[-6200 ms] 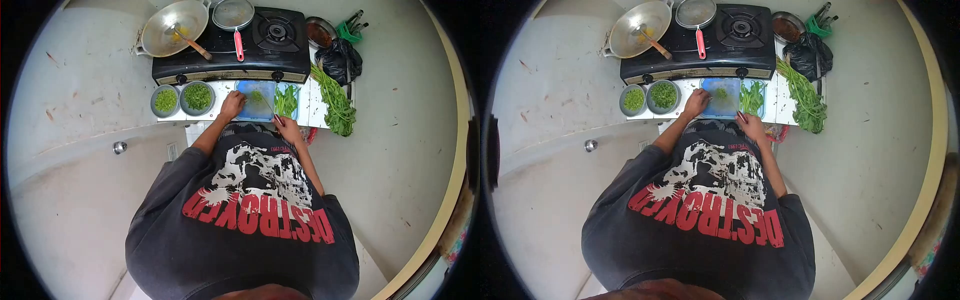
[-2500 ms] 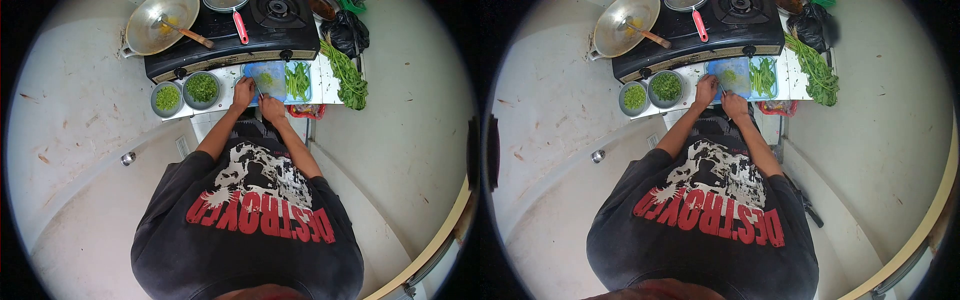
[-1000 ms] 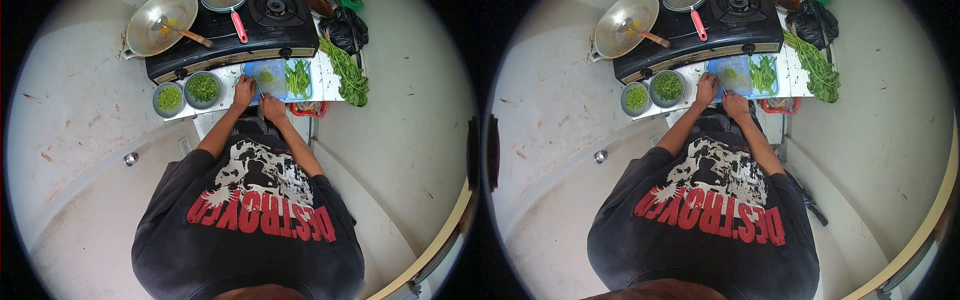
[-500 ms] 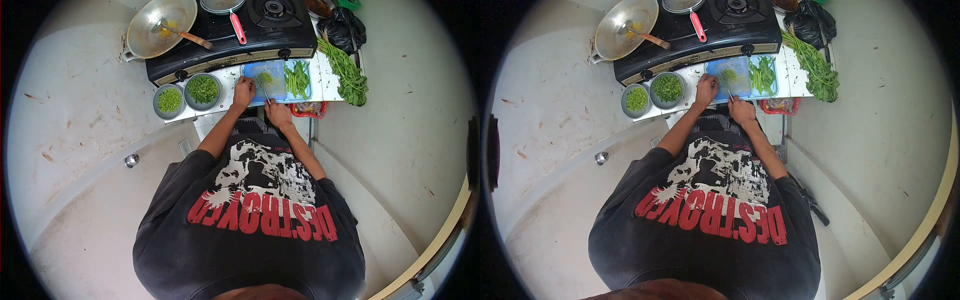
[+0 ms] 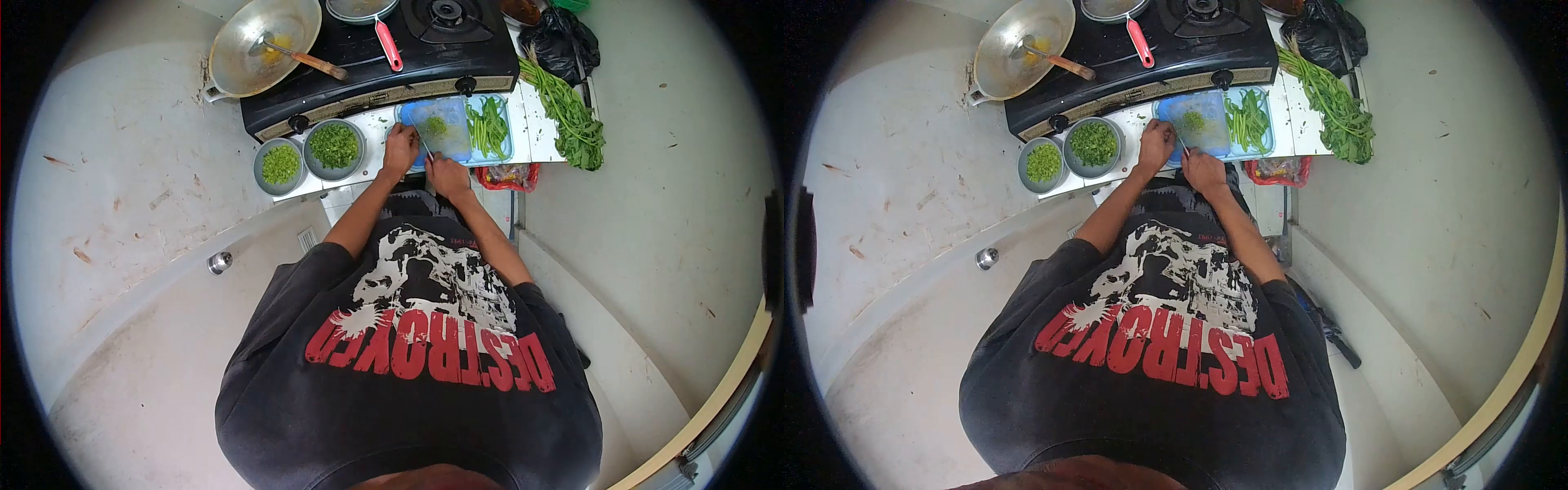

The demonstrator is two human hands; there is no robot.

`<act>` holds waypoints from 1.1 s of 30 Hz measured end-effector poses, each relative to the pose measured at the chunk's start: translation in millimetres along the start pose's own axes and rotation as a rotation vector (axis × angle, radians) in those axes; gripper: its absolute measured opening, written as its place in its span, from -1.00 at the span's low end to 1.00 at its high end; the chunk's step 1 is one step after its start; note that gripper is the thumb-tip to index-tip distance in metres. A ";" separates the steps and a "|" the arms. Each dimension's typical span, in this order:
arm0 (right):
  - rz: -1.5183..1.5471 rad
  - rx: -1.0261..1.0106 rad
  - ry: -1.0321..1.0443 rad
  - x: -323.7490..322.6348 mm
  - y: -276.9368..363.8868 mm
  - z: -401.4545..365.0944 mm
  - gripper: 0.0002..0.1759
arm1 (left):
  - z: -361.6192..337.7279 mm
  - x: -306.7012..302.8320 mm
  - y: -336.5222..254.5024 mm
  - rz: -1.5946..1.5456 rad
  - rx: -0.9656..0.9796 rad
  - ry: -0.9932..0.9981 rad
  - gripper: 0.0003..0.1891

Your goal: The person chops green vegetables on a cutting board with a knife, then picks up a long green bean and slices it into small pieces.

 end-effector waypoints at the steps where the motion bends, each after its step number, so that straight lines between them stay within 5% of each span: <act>1: -0.009 -0.001 0.000 -0.8 0.7 -2.3 -0.50 | 0.8 0.7 1.3 0.021 0.014 0.001 -0.92; 17: -0.005 0.008 -0.031 7.1 -2.5 2.0 -0.51 | 1.7 -2.0 6.2 0.080 0.152 0.012 -0.89; 23: -0.015 0.012 -0.003 -2.8 -17.9 -20.6 -0.49 | -0.7 -2.0 6.3 -0.016 -0.002 0.028 -0.90; 33: 0.010 -0.021 0.036 1.5 -9.0 -10.1 -0.50 | -3.3 -4.7 5.8 0.014 0.044 0.018 -0.89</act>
Point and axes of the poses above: each hand's wrist, its own z-axis towards the middle knuckle, its own x-axis out of the palm, y = z × x, the point moved 4 cm from there along z, towards the middle knuckle, and after that the axes turned 7 degrees about -z, right-handed, at the moved point
